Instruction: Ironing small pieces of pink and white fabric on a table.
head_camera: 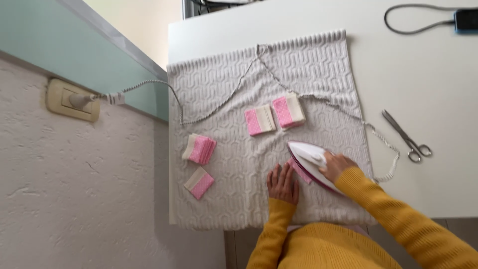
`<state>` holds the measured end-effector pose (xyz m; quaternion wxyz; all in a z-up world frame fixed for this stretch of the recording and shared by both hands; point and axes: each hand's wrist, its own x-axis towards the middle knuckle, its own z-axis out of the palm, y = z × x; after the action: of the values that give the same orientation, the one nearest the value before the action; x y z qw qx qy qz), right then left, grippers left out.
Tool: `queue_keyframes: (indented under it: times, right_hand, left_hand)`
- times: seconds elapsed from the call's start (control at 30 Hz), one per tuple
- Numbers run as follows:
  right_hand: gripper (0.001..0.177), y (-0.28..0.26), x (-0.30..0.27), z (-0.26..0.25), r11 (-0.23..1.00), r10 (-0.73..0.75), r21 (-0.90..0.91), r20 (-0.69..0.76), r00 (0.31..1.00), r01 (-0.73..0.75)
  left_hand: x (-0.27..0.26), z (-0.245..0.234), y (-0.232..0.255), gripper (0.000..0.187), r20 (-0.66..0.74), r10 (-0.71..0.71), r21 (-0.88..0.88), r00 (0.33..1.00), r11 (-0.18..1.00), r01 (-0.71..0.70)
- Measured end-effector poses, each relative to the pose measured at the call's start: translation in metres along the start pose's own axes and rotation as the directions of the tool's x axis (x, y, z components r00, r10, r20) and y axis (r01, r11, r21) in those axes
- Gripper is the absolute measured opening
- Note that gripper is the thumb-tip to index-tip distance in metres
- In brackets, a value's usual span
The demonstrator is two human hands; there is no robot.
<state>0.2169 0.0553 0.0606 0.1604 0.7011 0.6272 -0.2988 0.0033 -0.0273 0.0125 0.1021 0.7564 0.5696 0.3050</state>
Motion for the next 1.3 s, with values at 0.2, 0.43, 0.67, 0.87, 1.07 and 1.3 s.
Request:
queue_keyframes:
  times: [0.2, 0.43, 0.67, 0.87, 1.07, 1.3]
  right_hand:
    - [0.051, -0.035, -0.006, -0.021, 0.997, -0.077, -0.023, 0.029, 0.997, 0.077]
    - [0.045, -0.041, -0.001, -0.012, 0.992, -0.114, -0.060, -0.034, 0.993, 0.112]
    - [0.048, -0.032, -0.004, 0.002, 0.993, -0.113, -0.029, -0.100, 0.989, 0.110]
    - [0.049, -0.004, -0.009, -0.019, 0.999, 0.006, 0.043, -0.016, 1.000, -0.005]
    - [0.044, 0.040, 0.014, -0.016, 0.996, 0.059, 0.076, -0.047, 0.997, -0.055]
    - [0.051, 0.042, 0.016, -0.057, 0.972, 0.208, 0.101, 0.061, 0.976, -0.214]
  left_hand:
    - [0.004, -0.001, -0.001, 0.033, -0.101, -0.063, -0.100, 0.993, 0.994, 0.053]
    - [0.012, -0.004, -0.002, 0.015, -0.156, -0.136, -0.180, 0.978, 0.978, 0.107]
    - [0.005, 0.015, -0.021, 0.016, -0.247, -0.232, -0.298, 0.941, 0.942, 0.154]
    - [0.051, 0.008, -0.015, 0.017, -0.078, -0.246, -0.131, 0.966, 0.963, 0.235]
    - [0.059, 0.022, -0.025, 0.019, 0.113, -0.335, -0.035, 0.935, 0.939, 0.341]
    - [0.069, 0.033, -0.031, 0.024, 0.330, -0.445, 0.161, 0.832, 0.895, 0.415]
